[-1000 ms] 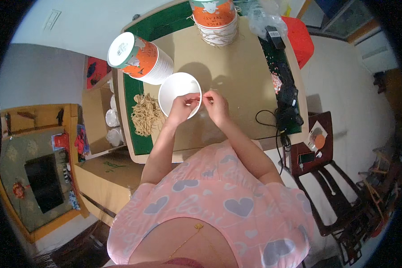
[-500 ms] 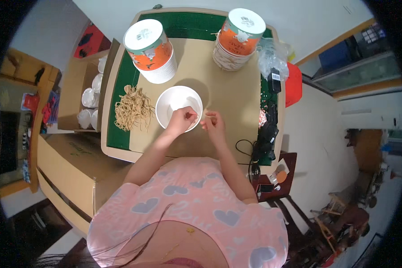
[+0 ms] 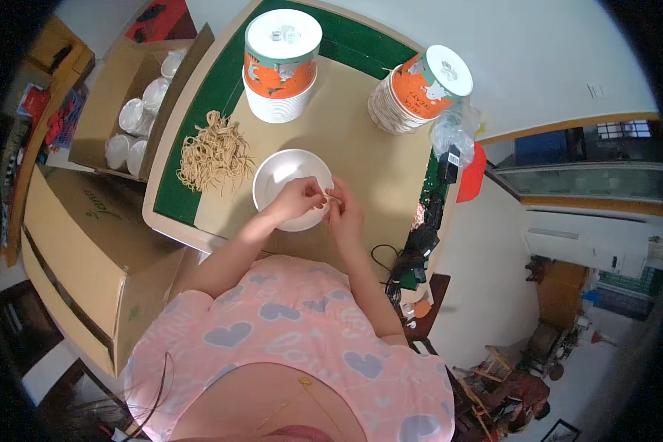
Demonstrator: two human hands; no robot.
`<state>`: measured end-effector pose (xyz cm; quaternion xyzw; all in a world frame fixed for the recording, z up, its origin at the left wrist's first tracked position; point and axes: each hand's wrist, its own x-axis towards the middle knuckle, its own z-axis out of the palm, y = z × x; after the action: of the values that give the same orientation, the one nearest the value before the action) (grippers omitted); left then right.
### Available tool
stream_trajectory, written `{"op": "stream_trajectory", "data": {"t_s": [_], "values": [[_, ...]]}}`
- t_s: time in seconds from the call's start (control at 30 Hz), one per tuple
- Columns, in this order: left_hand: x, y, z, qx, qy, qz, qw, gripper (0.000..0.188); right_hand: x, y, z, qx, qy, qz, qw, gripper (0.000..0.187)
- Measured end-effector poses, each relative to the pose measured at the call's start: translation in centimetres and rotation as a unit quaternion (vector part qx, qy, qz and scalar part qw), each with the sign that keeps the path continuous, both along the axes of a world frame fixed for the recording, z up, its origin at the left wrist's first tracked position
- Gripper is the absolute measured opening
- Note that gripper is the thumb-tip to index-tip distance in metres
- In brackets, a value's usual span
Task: Tying strings and organizing paper cups for packaging at a workstation.
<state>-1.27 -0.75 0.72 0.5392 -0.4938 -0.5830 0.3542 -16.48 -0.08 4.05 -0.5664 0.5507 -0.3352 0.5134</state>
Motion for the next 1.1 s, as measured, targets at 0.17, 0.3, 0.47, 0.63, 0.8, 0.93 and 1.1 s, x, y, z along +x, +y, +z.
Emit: {"op": "stream_trajectory", "data": {"t_s": [0.17,0.3,0.47,0.63,0.8,0.93,1.1], "values": [[-0.2,0.2,0.0,0.007,0.042,-0.007,0.999,0.01,0.2,0.0,1.0,-0.045,0.139,0.049,0.988,0.044],[-0.8,0.2,-0.3,0.059,0.142,0.011,0.988,0.03,0.0,-0.4,0.9,-0.076,0.211,0.06,0.973,0.045],[-1.4,0.5,-0.7,0.127,0.209,0.034,0.969,0.053,0.0,-0.2,0.9,-0.128,0.238,0.072,0.96,0.049],[-0.9,4.1,2.1,-0.276,-0.264,0.045,0.923,0.062,-1.6,-1.0,0.3,-0.139,0.249,0.059,0.957,0.05],[0.3,5.9,2.6,-0.262,-0.447,-0.181,0.836,0.009,-1.6,-1.3,1.5,-0.16,0.259,0.071,0.95,0.049],[1.6,4.2,2.9,-0.293,-0.447,-0.186,0.824,0.016,-0.6,-1.0,2.5,-0.133,0.251,0.122,0.951,0.048],[1.2,3.7,2.2,-0.274,-0.291,-0.113,0.91,0.03,-1.0,-1.2,2.0,-0.136,0.233,0.118,0.956,0.048]]}}
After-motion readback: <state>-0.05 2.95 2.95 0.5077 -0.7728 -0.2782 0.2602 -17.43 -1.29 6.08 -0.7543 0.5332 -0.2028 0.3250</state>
